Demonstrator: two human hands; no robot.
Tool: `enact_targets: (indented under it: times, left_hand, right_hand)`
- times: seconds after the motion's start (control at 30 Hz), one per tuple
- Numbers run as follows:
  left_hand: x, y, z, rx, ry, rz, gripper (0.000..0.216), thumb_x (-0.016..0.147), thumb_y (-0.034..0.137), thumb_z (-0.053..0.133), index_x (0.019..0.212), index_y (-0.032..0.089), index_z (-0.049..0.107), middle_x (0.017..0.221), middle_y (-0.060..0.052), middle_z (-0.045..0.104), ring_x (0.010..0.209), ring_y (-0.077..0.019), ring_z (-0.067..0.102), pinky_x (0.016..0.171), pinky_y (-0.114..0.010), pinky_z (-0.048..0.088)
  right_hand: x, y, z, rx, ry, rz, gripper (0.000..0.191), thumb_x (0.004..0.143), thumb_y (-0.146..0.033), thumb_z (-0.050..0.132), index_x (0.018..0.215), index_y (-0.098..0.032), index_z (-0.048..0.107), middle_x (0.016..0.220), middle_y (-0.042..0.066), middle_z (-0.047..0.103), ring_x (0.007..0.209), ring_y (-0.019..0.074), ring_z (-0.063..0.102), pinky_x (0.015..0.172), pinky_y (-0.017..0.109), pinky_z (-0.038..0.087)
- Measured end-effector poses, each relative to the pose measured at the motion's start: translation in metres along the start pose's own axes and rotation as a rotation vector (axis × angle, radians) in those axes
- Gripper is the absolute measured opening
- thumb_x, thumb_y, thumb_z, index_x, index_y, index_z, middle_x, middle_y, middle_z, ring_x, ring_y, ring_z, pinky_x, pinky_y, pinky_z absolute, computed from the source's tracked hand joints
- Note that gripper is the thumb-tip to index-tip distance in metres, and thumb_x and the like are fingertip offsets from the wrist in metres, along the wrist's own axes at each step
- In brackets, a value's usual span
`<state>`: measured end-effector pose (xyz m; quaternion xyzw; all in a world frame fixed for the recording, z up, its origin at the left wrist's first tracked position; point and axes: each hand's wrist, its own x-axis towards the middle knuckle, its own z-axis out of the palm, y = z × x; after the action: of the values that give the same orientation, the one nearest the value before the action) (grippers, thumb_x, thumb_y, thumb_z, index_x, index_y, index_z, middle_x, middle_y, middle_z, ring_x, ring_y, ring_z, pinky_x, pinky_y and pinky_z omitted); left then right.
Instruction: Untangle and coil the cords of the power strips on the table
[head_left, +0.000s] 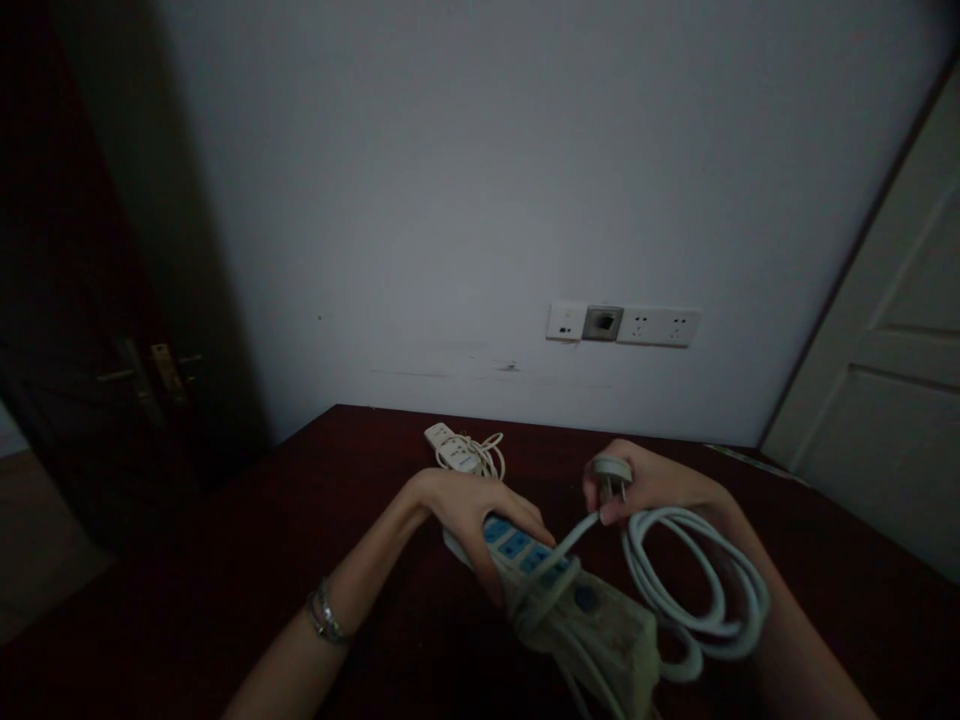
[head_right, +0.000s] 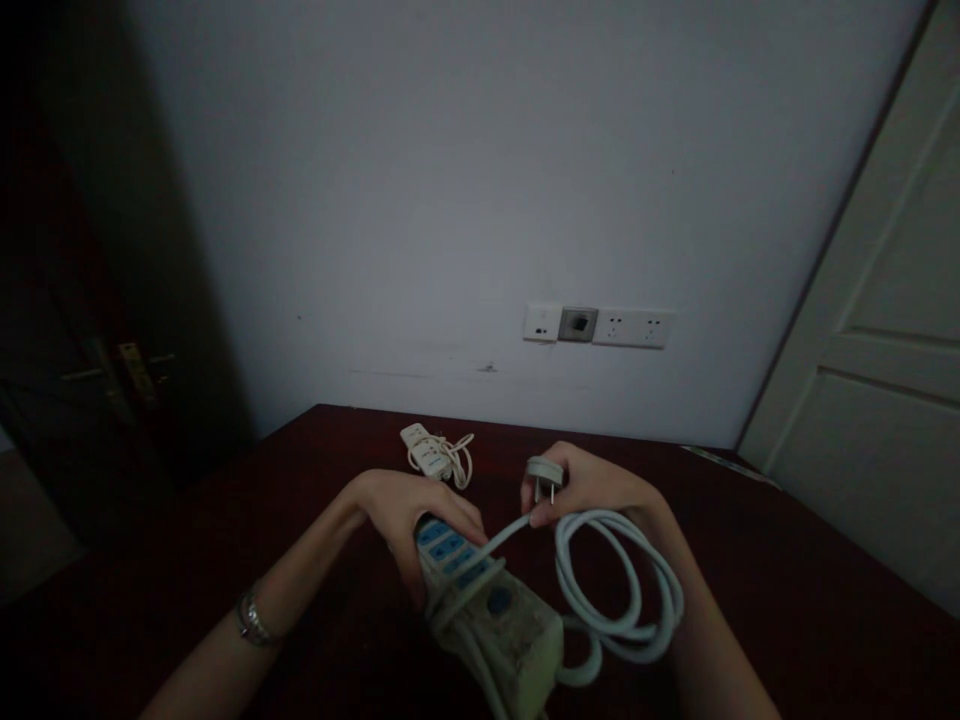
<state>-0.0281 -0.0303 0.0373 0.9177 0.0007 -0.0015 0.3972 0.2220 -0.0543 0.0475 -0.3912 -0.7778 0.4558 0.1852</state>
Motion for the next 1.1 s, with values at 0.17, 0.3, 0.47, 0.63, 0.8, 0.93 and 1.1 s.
enact_targets:
  times: [0.17, 0.3, 0.47, 0.63, 0.8, 0.93, 1.1]
  left_hand:
    - [-0.001, 0.001, -0.004, -0.184, 0.078, 0.009, 0.056, 0.054, 0.027, 0.075, 0.108, 0.015, 0.064, 0.105, -0.007, 0.061, 0.096, -0.0256, 0.057, 0.085, -0.031, 0.044]
    - [-0.007, -0.018, -0.007, -0.326, 0.327, -0.01, 0.054, 0.055, 0.029, 0.075, 0.105, 0.014, 0.064, 0.104, -0.008, 0.062, 0.1, -0.0271, 0.056, 0.09, -0.037, 0.041]
    - [-0.009, -0.054, -0.008, -0.546, 0.655, 0.04, 0.074, 0.053, 0.024, 0.076, 0.121, 0.013, 0.05, 0.106, -0.014, 0.062, 0.096, -0.0247, 0.058, 0.085, -0.038, 0.042]
    - [-0.01, -0.068, -0.008, -0.635, 0.829, 0.055, 0.086, 0.061, 0.028, 0.068, 0.137, 0.017, 0.029, 0.099, -0.012, 0.063, 0.072, -0.0204, 0.062, 0.067, -0.034, 0.046]
    - [-0.016, -0.074, -0.011, -0.62, 0.99, 0.006, 0.067, 0.061, 0.027, 0.064, 0.125, 0.011, 0.047, 0.086, -0.009, 0.065, 0.066, -0.0184, 0.059, 0.062, -0.028, 0.043]
    - [-0.022, -0.076, -0.013, -0.621, 1.003, -0.034, 0.063, 0.057, 0.022, 0.064, 0.118, 0.011, 0.054, 0.087, -0.009, 0.065, 0.074, -0.0199, 0.058, 0.068, -0.029, 0.043]
    - [-0.028, -0.077, -0.014, -0.639, 0.879, -0.059, 0.065, 0.051, 0.02, 0.064, 0.116, 0.011, 0.057, 0.089, -0.01, 0.065, 0.077, -0.0233, 0.058, 0.069, -0.032, 0.043]
  right_hand:
    - [0.017, 0.021, 0.007, 0.153, -0.072, 0.013, 0.036, 0.048, -0.033, 0.076, 0.076, -0.011, 0.069, 0.061, 0.002, 0.061, 0.055, 0.0117, 0.054, 0.054, 0.024, 0.042]
    - [0.027, 0.032, 0.007, 0.273, 0.181, 0.005, 0.041, 0.054, -0.042, 0.072, 0.083, -0.013, 0.067, 0.073, 0.006, 0.064, 0.063, 0.016, 0.057, 0.061, 0.028, 0.045]
    - [0.043, 0.044, -0.005, 0.311, 0.483, 0.018, 0.043, 0.064, -0.054, 0.062, 0.078, -0.013, 0.061, 0.064, 0.004, 0.06, 0.059, 0.0157, 0.056, 0.06, 0.028, 0.045]
    - [0.052, 0.061, -0.015, 0.024, 0.794, 0.013, 0.046, 0.071, -0.056, 0.049, 0.081, -0.012, 0.057, 0.073, 0.006, 0.06, 0.066, 0.0182, 0.055, 0.063, 0.03, 0.044]
    - [0.049, 0.058, -0.013, -0.372, 1.02, 0.018, 0.056, 0.08, -0.047, 0.038, 0.116, -0.006, 0.046, 0.102, 0.017, 0.059, 0.093, 0.0274, 0.056, 0.085, 0.042, 0.041]
    - [0.041, 0.049, -0.013, -0.435, 0.956, -0.068, 0.069, 0.078, -0.043, 0.039, 0.134, -0.005, 0.031, 0.13, 0.021, 0.042, 0.121, 0.0303, 0.038, 0.101, 0.045, 0.028]
    - [0.031, 0.043, -0.013, -0.409, 0.823, -0.039, 0.067, 0.081, -0.05, 0.039, 0.136, -0.012, 0.033, 0.119, 0.016, 0.049, 0.114, 0.0283, 0.044, 0.1, 0.045, 0.03]
